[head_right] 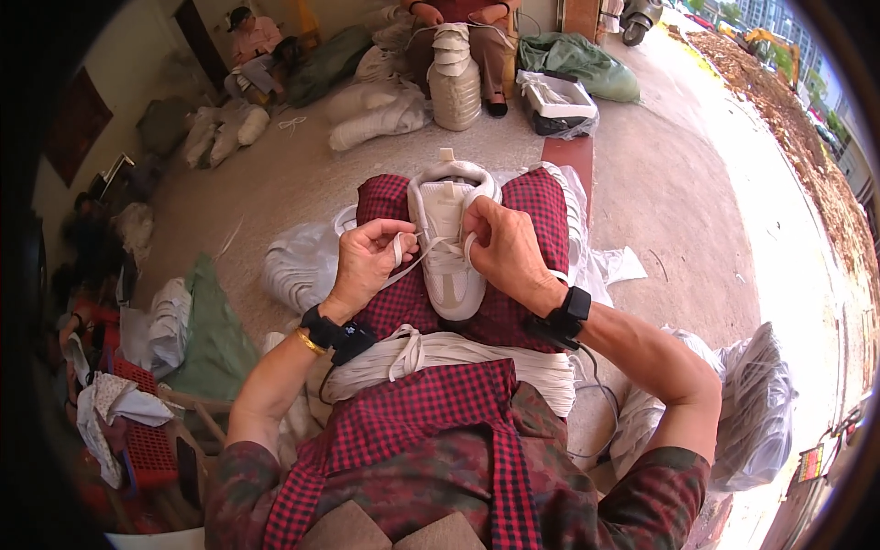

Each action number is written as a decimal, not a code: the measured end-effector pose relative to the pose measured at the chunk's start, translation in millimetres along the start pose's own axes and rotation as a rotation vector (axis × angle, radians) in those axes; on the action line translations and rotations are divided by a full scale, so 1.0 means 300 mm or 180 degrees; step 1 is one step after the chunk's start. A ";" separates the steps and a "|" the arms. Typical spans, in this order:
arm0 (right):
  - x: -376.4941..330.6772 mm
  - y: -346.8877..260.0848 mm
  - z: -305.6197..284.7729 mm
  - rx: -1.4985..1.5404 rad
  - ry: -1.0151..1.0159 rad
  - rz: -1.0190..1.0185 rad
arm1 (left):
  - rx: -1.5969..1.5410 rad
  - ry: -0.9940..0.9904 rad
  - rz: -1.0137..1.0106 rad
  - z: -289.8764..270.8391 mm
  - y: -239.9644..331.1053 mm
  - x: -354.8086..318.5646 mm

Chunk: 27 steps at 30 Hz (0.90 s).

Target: Insert and thread laces through the eyelets of a shoe upper.

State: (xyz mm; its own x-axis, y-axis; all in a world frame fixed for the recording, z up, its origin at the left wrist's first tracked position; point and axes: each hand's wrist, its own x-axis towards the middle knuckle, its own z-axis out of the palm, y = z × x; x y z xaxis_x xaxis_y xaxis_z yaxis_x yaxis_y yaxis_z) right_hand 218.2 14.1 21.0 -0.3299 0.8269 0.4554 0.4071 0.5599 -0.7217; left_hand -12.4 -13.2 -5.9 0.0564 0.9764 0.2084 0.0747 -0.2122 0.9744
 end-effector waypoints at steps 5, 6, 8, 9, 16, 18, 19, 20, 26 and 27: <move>-0.019 -0.010 -0.036 -0.0022 -0.0229 0.0309 | 0.0056 0.0039 0.0183 -0.004 -0.009 -0.009; -0.020 -0.008 -0.033 -0.0038 -0.0262 0.0288 | 0.0039 -0.0007 0.0264 -0.004 -0.009 -0.010; -0.021 0.007 -0.017 0.0090 -0.0074 0.0155 | 0.0100 0.0004 0.0230 -0.002 0.001 -0.009; -0.021 0.011 -0.017 0.0078 -0.0095 0.0140 | 0.0175 -0.0013 0.0186 0.000 0.005 -0.007; -0.026 -0.001 -0.016 0.0222 -0.0134 0.0349 | 0.0656 0.0157 0.0332 0.014 0.025 0.007; -0.020 -0.004 -0.017 0.0312 -0.0115 0.0374 | 0.0616 0.0092 0.0543 0.024 0.024 0.020; -0.019 -0.007 -0.023 0.0192 -0.0164 0.0345 | 0.0609 0.0092 0.0539 0.031 0.046 0.024; -0.017 -0.011 -0.031 0.0072 -0.0212 0.0315 | 0.1054 -0.0037 0.0701 0.034 0.069 0.030; 0.074 -0.073 -0.146 -0.1188 -0.0784 -0.1710 | 0.2104 -0.0932 0.1627 -0.052 0.136 0.086; 0.093 -0.101 -0.150 -0.1092 -0.0845 -0.1529 | 0.2600 -0.1043 0.2070 -0.057 0.134 0.103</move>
State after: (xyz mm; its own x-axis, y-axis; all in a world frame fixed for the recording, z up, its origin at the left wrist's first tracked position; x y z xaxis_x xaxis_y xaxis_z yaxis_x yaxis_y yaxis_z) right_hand 234.9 22.5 79.0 -0.7247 0.4634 0.5099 0.3961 0.8857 -0.2420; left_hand -24.6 9.0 41.1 0.5774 0.6359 0.5121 0.5657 -0.7639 0.3107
